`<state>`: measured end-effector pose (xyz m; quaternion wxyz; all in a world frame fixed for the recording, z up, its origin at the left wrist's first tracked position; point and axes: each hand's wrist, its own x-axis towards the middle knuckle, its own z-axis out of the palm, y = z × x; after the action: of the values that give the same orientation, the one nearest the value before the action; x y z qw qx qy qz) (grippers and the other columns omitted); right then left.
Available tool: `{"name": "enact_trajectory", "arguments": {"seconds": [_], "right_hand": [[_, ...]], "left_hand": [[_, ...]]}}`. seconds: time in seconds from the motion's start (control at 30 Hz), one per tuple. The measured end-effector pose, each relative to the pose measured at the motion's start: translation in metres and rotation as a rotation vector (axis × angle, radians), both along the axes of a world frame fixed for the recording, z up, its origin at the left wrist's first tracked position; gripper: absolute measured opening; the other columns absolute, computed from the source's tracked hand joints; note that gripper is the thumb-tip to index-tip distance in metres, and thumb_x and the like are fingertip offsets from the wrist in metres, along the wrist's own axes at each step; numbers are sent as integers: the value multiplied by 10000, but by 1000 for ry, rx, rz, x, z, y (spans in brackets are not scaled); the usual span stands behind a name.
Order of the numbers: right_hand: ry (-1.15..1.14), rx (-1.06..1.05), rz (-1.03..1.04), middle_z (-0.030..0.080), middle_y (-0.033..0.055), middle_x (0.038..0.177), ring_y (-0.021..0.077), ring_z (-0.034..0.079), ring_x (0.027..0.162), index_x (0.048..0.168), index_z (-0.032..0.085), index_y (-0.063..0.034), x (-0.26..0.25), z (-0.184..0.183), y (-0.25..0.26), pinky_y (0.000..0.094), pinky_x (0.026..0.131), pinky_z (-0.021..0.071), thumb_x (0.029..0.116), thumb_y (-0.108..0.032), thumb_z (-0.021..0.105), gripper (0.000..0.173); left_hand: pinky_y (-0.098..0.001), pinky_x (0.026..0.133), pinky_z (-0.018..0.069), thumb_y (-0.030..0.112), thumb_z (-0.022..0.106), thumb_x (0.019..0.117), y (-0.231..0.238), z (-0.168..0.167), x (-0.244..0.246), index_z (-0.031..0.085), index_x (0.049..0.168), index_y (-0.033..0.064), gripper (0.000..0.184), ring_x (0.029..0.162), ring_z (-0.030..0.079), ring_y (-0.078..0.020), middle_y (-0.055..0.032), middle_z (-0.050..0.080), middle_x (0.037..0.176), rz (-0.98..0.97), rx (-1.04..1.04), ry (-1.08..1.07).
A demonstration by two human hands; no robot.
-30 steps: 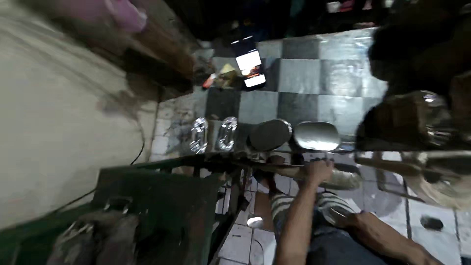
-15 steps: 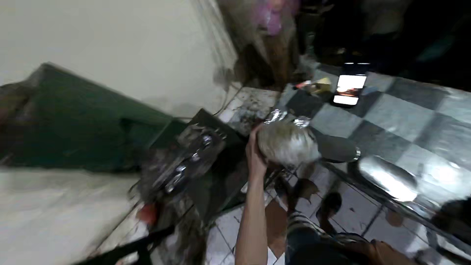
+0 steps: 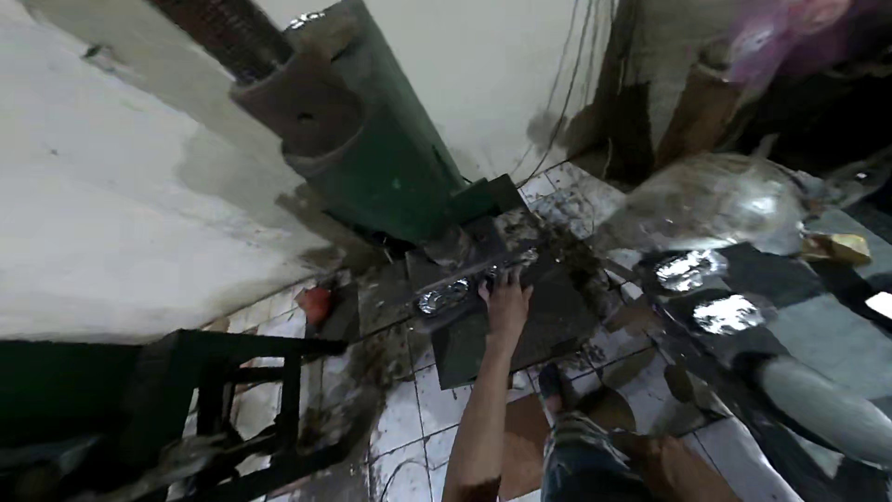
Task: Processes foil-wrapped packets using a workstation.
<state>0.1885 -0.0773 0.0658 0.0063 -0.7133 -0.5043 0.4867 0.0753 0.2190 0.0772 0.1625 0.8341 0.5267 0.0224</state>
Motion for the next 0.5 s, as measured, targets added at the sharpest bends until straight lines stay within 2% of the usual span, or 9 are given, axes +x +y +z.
{"name": "enact_trajectory", "arguments": {"seconds": [0.07, 0.1, 0.17, 0.2, 0.23, 0.27, 0.3, 0.37, 0.5], "right_hand": [[-187, 287, 49, 736, 245, 1114, 493, 709, 988, 1326, 700, -169, -22, 14, 36, 667, 837, 553, 977, -115, 626, 361], [-311, 598, 67, 756, 207, 1045, 443, 742, 871, 1255, 750, -178, -29, 14, 56, 607, 717, 600, 903, -68, 689, 374], [-477, 1067, 132, 751, 182, 1108, 379, 759, 877, 1226, 760, -224, -26, 15, 116, 494, 665, 630, 846, -55, 721, 418], [-502, 1166, 186, 734, 202, 1169, 394, 754, 938, 1243, 744, -228, -20, 16, 148, 489, 690, 633, 859, -49, 724, 424], [-510, 1190, 243, 716, 232, 1206, 425, 740, 998, 1265, 732, -222, -13, 16, 179, 508, 737, 632, 873, -25, 719, 439], [-515, 1136, 292, 694, 255, 1245, 454, 714, 1068, 1301, 714, -219, -6, 15, 207, 536, 810, 619, 901, 3, 690, 458], [-508, 1002, 325, 656, 278, 1312, 483, 667, 1163, 1361, 679, -210, -1, 15, 230, 568, 912, 585, 942, 28, 632, 484], [-490, 662, 371, 520, 312, 1475, 513, 514, 1356, 1500, 545, -179, -17, 19, 262, 603, 1065, 475, 993, 67, 512, 565], [-406, 552, 375, 490, 295, 1510, 490, 498, 1377, 1557, 458, -144, -131, 28, 301, 614, 1090, 444, 1007, 43, 501, 583]], "left_hand": [[-661, 1130, 316, 303, 564, 1053, -7, 35, -40, 738, 1233, 151, 293, 1205, 647, -355, -141, 727, 1220, 34, -20, 20], [-660, 1139, 304, 305, 547, 1063, -4, 56, -63, 737, 1229, 148, 297, 1230, 627, -353, -137, 716, 1242, 19, -162, 78], [-665, 1190, 240, 290, 549, 1054, 19, 55, -110, 729, 1237, 137, 298, 1430, 455, -340, -106, 536, 1514, -68, -333, 168], [-662, 1225, 124, 273, 547, 1051, 30, 39, -130, 728, 1237, 132, 296, 1523, 310, -330, -82, 397, 1628, -107, -356, 184], [-638, 1233, 100, 266, 550, 1050, 36, 25, -146, 736, 1222, 124, 291, 1536, 285, -317, -71, 361, 1650, -132, -322, 144], [-622, 1225, 170, 240, 559, 1040, 34, 17, -156, 751, 1188, 106, 277, 1478, 395, -315, -84, 470, 1579, -128, -202, 43], [-629, 1171, 304, 204, 591, 1016, 22, 13, -160, 773, 1133, 82, 248, 1329, 567, -333, -118, 643, 1391, -114, -21, -88], [-626, 1041, 451, 207, 630, 980, -20, 16, -162, 782, 1067, 78, 218, 1072, 705, -328, -127, 752, 1103, -99, 130, -207], [-516, 908, 576, 336, 636, 993, -107, -19, -165, 665, 1263, 28, 410, 966, 731, -298, -154, 742, 1035, -91, -536, -214]]}}
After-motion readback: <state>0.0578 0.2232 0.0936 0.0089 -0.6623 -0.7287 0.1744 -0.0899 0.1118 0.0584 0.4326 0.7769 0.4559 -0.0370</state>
